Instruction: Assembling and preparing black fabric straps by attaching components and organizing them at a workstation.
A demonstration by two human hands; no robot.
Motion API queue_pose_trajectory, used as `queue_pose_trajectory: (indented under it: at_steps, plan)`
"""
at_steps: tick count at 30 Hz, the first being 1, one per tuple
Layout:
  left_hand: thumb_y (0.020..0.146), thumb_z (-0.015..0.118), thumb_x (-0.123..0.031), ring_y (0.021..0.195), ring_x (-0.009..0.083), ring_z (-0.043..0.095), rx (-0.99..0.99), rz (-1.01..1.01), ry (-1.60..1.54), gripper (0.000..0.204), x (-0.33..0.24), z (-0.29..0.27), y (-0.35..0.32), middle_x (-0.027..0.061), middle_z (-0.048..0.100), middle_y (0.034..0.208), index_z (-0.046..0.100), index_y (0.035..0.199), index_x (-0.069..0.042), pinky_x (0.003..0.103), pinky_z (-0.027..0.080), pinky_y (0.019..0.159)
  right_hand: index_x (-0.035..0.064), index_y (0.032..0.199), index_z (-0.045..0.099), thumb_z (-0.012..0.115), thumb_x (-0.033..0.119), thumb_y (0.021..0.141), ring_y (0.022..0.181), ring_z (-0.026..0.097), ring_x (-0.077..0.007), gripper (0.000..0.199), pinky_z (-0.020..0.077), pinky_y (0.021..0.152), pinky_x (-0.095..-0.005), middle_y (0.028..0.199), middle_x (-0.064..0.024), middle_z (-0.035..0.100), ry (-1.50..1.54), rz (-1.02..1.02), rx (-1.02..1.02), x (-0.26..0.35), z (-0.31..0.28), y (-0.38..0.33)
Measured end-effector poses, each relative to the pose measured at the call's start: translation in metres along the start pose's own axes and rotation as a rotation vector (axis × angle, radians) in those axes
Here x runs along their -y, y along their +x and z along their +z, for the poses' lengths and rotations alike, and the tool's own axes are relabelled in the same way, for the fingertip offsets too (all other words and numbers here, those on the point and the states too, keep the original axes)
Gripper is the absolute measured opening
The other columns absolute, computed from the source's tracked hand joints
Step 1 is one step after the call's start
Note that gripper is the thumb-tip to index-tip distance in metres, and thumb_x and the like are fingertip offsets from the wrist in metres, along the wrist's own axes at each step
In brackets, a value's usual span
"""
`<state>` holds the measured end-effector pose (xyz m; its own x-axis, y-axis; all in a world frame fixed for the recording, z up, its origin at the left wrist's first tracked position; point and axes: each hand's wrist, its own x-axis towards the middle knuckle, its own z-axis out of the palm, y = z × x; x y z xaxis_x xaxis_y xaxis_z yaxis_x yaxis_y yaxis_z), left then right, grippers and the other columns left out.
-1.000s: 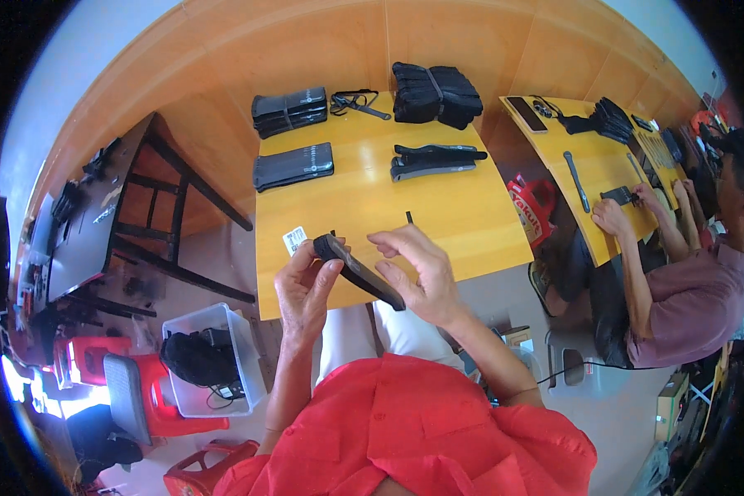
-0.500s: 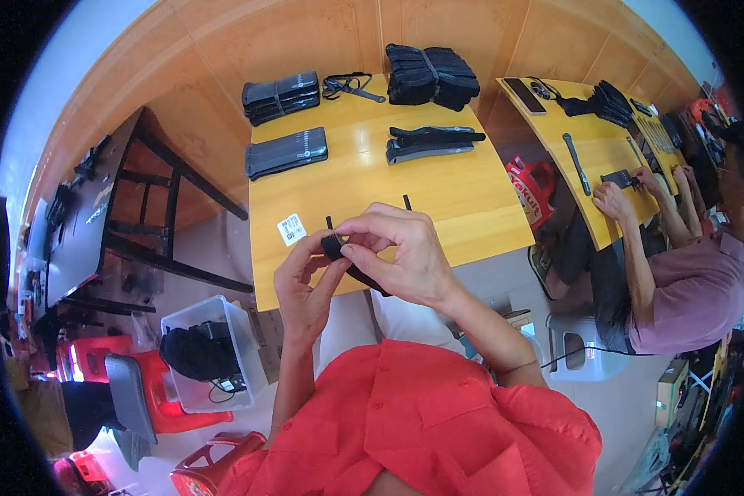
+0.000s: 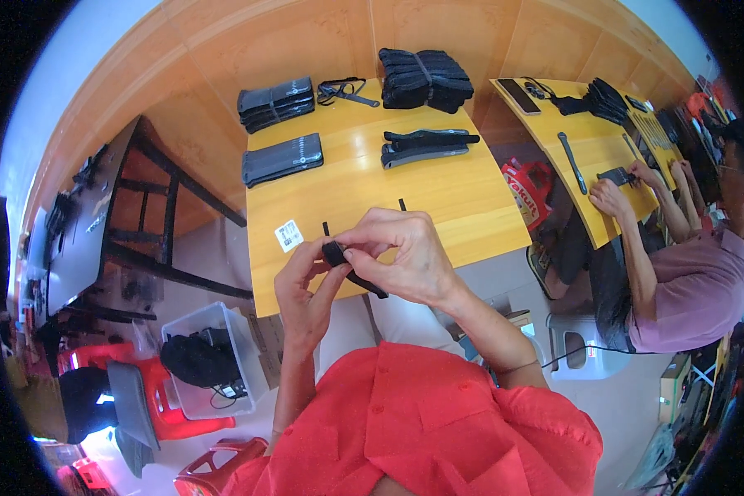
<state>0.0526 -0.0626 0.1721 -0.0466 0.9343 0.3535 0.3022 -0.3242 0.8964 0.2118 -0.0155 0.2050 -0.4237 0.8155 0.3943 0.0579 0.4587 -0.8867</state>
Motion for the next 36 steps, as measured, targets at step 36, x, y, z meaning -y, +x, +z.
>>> queue_pose_trajectory:
  at_steps: [36]
  plan:
    - [0.080, 0.062, 0.003, 0.092, 0.0160, 0.059, -0.020, -0.209, -0.335, 0.026, 0.004, 0.014, -0.021, 0.0074, 0.060, 0.095, 0.060, 0.105, 0.001, 0.027, 0.051, 0.077, -0.0072, 0.087, 0.063, 0.059, -0.001, 0.078, 0.057, 0.062, -0.0121, 0.012, 0.0535, 0.055, -0.0223, 0.069, -0.0114, 0.064, 0.615, 0.522, 0.040, -0.033, -0.002, -0.011]
